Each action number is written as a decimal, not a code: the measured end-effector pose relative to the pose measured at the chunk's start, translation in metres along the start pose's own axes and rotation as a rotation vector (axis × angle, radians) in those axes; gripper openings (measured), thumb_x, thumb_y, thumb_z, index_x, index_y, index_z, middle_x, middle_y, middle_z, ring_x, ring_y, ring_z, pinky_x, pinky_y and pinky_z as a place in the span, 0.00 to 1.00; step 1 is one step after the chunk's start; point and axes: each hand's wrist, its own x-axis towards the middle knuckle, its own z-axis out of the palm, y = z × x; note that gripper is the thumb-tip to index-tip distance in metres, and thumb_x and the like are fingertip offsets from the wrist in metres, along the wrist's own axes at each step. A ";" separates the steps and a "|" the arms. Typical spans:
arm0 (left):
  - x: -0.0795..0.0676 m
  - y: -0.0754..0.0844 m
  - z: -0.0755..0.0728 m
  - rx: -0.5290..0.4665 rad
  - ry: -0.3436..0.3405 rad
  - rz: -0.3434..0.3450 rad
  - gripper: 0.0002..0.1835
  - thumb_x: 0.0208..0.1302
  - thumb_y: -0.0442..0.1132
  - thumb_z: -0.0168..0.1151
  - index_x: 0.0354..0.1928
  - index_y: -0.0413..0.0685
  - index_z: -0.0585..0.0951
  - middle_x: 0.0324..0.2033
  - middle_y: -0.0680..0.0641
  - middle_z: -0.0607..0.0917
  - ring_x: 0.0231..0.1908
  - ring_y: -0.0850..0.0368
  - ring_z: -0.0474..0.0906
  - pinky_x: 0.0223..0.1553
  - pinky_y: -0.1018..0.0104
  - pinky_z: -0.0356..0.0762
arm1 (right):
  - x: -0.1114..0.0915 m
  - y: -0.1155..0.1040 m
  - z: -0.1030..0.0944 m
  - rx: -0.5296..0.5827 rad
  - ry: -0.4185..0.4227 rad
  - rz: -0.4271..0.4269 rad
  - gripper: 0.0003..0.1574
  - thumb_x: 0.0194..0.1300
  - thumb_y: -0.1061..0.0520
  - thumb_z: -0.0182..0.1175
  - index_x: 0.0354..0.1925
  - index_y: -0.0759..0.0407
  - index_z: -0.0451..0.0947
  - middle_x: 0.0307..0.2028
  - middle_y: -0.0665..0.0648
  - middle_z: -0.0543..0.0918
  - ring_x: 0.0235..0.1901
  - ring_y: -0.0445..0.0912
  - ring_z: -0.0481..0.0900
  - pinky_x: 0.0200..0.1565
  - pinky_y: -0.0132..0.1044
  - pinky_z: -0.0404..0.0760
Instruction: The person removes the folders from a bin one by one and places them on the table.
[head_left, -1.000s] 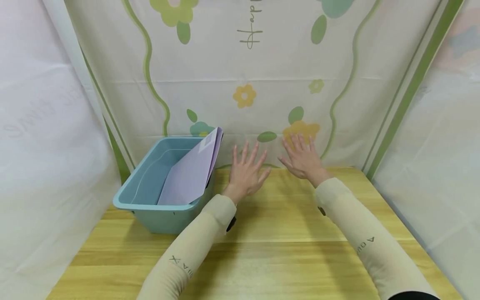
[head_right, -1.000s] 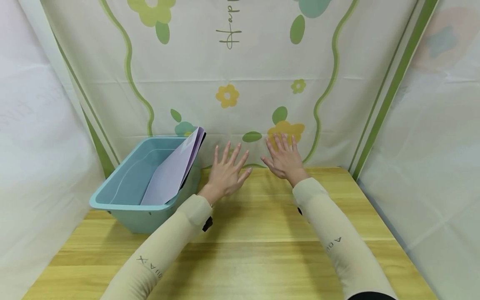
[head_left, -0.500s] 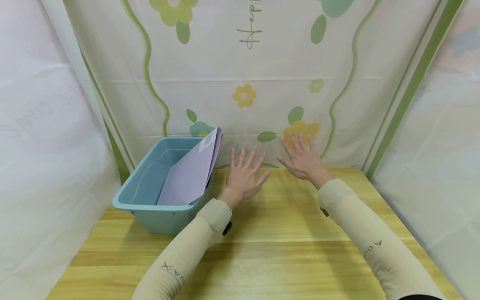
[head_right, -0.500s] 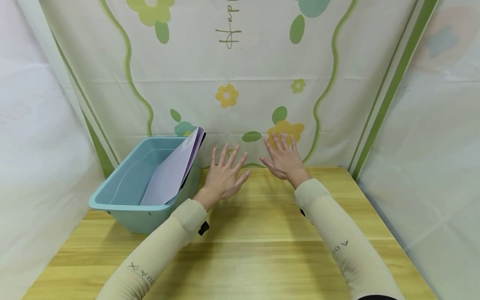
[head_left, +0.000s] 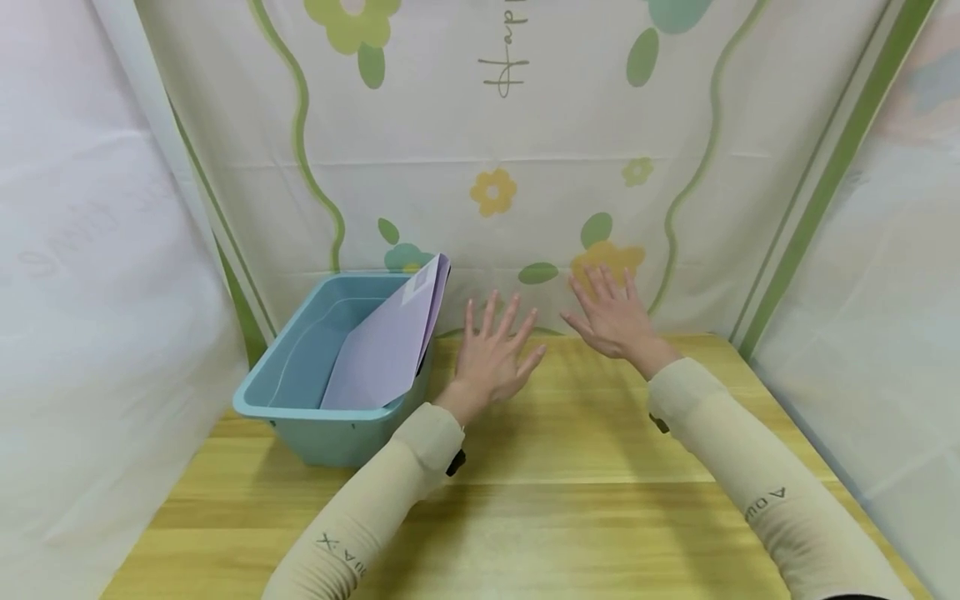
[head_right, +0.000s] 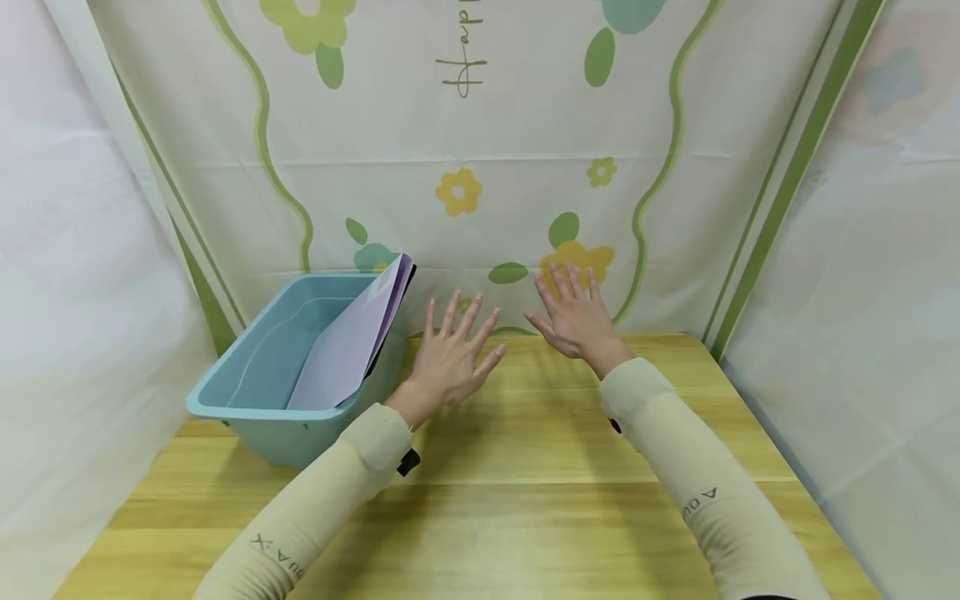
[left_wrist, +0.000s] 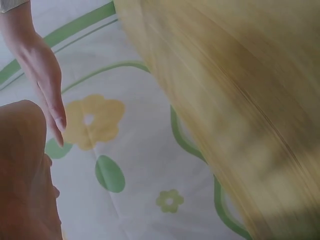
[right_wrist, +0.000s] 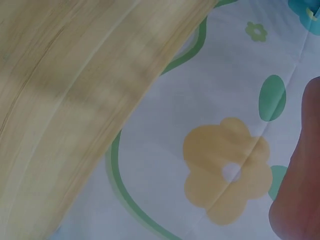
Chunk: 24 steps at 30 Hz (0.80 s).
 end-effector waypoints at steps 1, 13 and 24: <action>-0.001 0.000 -0.001 0.001 -0.001 -0.004 0.37 0.75 0.70 0.16 0.82 0.70 0.39 0.81 0.49 0.35 0.79 0.40 0.25 0.72 0.33 0.22 | -0.001 0.000 -0.002 0.007 -0.004 0.001 0.48 0.79 0.31 0.37 0.82 0.54 0.40 0.81 0.66 0.37 0.79 0.65 0.32 0.71 0.65 0.20; -0.009 -0.001 -0.001 -0.025 0.022 -0.001 0.37 0.75 0.70 0.16 0.82 0.69 0.42 0.81 0.49 0.36 0.80 0.39 0.30 0.72 0.34 0.20 | -0.008 0.001 -0.007 0.020 0.010 -0.009 0.47 0.79 0.31 0.38 0.82 0.55 0.43 0.81 0.66 0.38 0.80 0.64 0.32 0.72 0.64 0.21; -0.016 0.002 -0.006 -0.030 -0.021 0.015 0.38 0.75 0.71 0.16 0.82 0.70 0.43 0.82 0.50 0.36 0.79 0.40 0.22 0.73 0.34 0.26 | -0.017 0.003 -0.012 -0.010 -0.011 -0.026 0.49 0.78 0.28 0.34 0.82 0.54 0.42 0.81 0.65 0.38 0.80 0.63 0.32 0.72 0.64 0.21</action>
